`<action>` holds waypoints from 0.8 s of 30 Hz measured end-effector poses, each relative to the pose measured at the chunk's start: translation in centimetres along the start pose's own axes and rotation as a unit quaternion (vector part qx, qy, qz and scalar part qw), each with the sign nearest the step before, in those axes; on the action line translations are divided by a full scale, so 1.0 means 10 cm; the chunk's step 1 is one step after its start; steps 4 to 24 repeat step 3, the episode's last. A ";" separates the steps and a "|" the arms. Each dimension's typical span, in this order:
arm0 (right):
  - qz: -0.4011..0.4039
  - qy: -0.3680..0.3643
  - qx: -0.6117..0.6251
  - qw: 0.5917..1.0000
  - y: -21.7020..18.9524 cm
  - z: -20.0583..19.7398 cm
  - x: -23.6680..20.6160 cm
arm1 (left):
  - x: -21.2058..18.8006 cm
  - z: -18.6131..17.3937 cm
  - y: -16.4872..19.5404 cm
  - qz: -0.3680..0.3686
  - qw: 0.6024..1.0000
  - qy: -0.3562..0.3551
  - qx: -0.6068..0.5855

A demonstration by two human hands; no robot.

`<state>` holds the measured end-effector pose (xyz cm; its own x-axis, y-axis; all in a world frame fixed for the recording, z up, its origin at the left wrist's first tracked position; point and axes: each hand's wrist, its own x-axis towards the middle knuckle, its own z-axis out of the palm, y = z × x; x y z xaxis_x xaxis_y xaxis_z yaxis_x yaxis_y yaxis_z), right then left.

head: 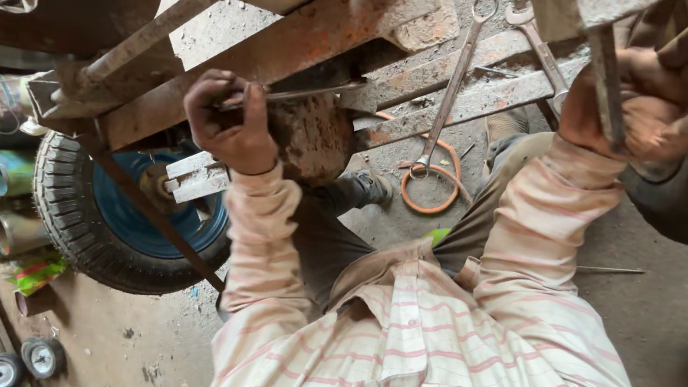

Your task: The person lies on their back under a four-wheeled cart, using spanners to loosen and tighten bolts on the axle and chassis brackets. They reposition along the frame, hold parts steady, and work on different fasteners along the underside with the wrenches.

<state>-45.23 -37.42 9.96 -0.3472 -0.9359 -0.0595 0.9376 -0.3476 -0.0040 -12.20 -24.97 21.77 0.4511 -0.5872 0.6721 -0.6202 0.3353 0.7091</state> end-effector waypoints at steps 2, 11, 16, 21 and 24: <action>-0.037 0.216 0.079 0.972 0.02 0.22 0.02 | 0.21 -0.08 0.21 0.209 0.914 -0.148 0.314; -0.040 0.213 0.082 0.973 0.14 0.31 -0.20 | 0.29 -0.11 0.31 0.211 0.876 -0.217 0.375; -0.040 0.213 0.082 0.973 0.14 0.31 -0.20 | 0.29 -0.11 0.31 0.211 0.876 -0.217 0.375; -0.040 0.213 0.082 0.973 0.14 0.31 -0.20 | 0.29 -0.11 0.31 0.211 0.876 -0.217 0.375; -0.040 0.213 0.082 0.973 0.14 0.31 -0.20 | 0.29 -0.11 0.31 0.211 0.876 -0.217 0.375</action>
